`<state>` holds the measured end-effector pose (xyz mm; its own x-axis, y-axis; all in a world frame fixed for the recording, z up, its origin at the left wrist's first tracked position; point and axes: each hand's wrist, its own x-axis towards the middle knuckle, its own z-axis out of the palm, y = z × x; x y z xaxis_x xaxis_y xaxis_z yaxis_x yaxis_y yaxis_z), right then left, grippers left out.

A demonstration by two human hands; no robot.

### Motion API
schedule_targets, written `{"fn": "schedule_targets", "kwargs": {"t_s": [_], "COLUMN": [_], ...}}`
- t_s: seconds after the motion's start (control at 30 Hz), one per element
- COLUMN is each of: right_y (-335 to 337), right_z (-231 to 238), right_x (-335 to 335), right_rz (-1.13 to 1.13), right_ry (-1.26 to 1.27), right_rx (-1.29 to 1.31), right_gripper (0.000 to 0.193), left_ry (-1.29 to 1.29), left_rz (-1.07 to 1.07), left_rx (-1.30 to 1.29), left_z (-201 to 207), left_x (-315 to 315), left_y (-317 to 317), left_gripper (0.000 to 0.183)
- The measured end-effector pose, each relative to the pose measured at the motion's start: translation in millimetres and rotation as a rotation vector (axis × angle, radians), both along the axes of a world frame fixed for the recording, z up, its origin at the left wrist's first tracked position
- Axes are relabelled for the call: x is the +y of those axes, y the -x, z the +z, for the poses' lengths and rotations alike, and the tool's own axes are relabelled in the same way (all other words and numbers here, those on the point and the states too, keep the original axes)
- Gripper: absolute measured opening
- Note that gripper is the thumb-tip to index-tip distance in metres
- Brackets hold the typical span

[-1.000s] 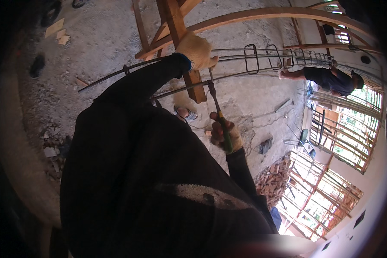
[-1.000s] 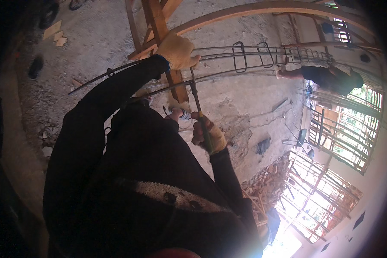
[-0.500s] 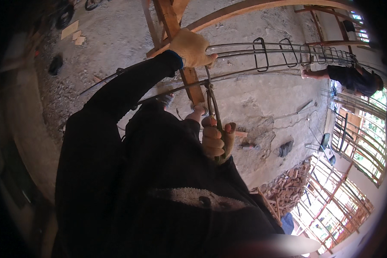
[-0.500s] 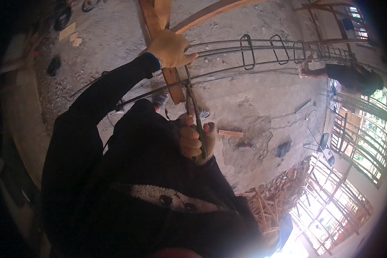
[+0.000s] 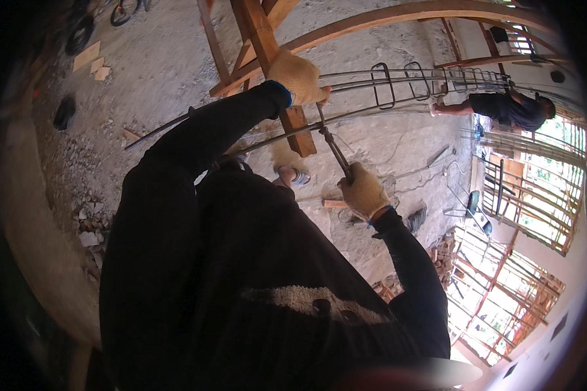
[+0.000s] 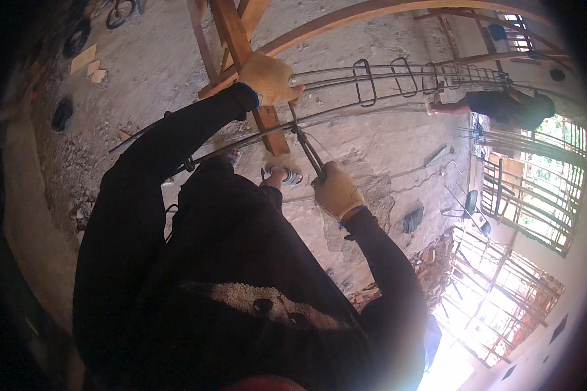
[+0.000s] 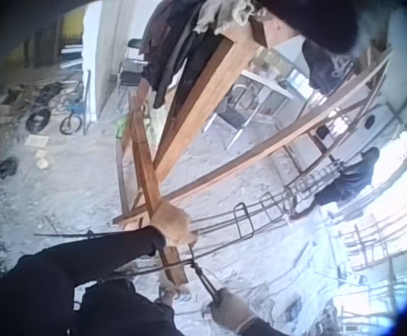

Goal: The person uses pliers to twist wire ties around intersecting steel bars, securing a rebar cage structure on a wooden support frame. They repeatedly bend and twist wire segments to fasten the bars together.

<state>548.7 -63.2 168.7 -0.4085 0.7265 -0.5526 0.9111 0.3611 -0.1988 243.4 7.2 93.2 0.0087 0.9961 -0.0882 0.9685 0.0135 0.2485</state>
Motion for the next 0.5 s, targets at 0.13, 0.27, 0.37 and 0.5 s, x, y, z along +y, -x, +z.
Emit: {"fn": "schedule_targets", "kwargs": {"t_s": [0.13, 0.27, 0.37, 0.5], "right_y": [7.4, 10.9, -5.4, -23.8], "right_z": [-3.4, 8.7, 2.0, -39.5], "right_x": [-19.7, -34.0, -31.6, -52.2], "right_rz": [-0.105, -0.183, -0.453, -0.824], "right_ry": [-0.095, 0.081, 0.661, 1.47], "right_rx": [-0.019, 0.111, 0.549, 1.33], "right_gripper": [0.037, 0.041, 0.047, 0.062], "left_ry": [-0.004, -0.043, -0.034, -0.092], "left_rz": [-0.006, -0.086, -0.105, -0.098], "left_rx": [-0.058, -0.073, -0.118, -0.134], "left_z": [-1.9, 0.2, 3.5, 1.6], "left_x": [-0.3, -3.8, -4.1, -5.1], "left_y": [-0.9, 7.7, 11.0, 9.9], "left_gripper": [0.069, 0.069, 0.072, 0.07]}}
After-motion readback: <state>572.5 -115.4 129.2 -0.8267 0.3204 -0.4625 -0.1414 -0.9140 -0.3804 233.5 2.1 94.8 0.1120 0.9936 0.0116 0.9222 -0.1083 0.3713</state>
